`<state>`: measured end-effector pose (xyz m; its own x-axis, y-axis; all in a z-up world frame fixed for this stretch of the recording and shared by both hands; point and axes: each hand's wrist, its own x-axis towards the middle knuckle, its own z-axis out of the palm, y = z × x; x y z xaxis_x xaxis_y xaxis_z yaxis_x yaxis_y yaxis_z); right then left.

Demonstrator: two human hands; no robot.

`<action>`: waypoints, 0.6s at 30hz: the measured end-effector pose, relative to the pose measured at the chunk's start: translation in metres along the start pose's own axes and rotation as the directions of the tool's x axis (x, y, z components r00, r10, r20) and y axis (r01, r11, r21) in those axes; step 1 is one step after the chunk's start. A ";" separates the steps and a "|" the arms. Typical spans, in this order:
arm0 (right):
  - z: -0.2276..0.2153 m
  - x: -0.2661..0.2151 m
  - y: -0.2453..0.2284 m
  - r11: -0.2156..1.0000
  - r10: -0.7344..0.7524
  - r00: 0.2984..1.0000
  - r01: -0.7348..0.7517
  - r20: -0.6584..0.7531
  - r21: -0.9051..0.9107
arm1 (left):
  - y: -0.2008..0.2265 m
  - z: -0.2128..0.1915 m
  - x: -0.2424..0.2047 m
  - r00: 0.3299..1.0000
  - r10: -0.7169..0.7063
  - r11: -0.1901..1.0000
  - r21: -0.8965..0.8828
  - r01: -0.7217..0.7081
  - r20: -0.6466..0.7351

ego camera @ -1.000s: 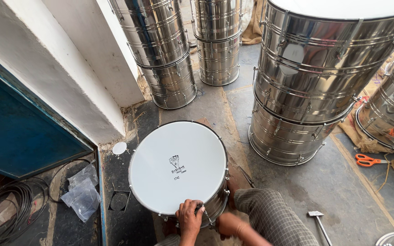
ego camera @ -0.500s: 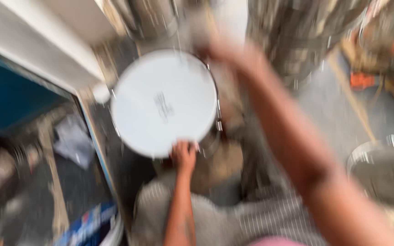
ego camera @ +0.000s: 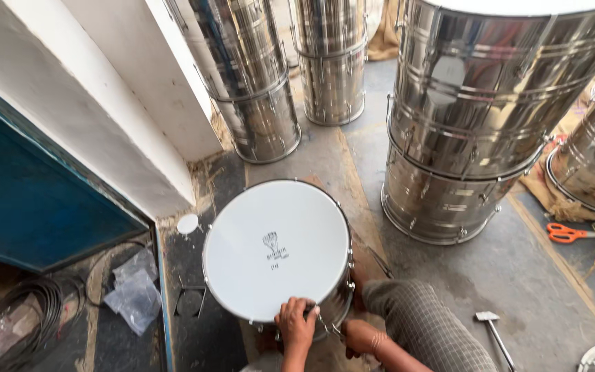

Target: The person is assembling a drum by tightening the tension rods on the drumhead using a drum key. They systematically rotate the drum and adjust each rod to secure the head to the shell.

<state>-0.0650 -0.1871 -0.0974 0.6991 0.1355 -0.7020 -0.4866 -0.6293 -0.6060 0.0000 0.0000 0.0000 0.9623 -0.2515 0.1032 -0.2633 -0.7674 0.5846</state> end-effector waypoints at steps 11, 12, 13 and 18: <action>0.002 0.003 -0.010 0.898 -0.176 0.977 0.210 0.121 -0.388 | 0.011 -0.010 0.005 0.992 -0.077 0.997 0.013 0.076 0.099; -0.001 0.004 -0.011 0.911 -0.185 0.978 0.208 0.096 -0.356 | 0.011 -0.010 0.006 0.993 -0.071 0.997 0.011 0.070 0.090; 0.001 0.003 -0.009 0.926 -0.190 0.979 0.204 0.074 -0.319 | 0.011 -0.009 0.003 0.994 -0.068 0.998 0.010 0.067 0.088; 0.008 0.007 -0.006 0.958 -0.139 0.989 0.145 0.044 -0.248 | 0.001 0.001 0.000 0.997 0.010 0.999 0.040 -0.013 0.076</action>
<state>-0.0610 -0.1765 -0.1017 0.7362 0.2549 -0.6269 -0.2347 -0.7726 -0.5899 0.0000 -0.0015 0.0001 0.9516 -0.3035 0.0476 -0.2786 -0.7871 0.5503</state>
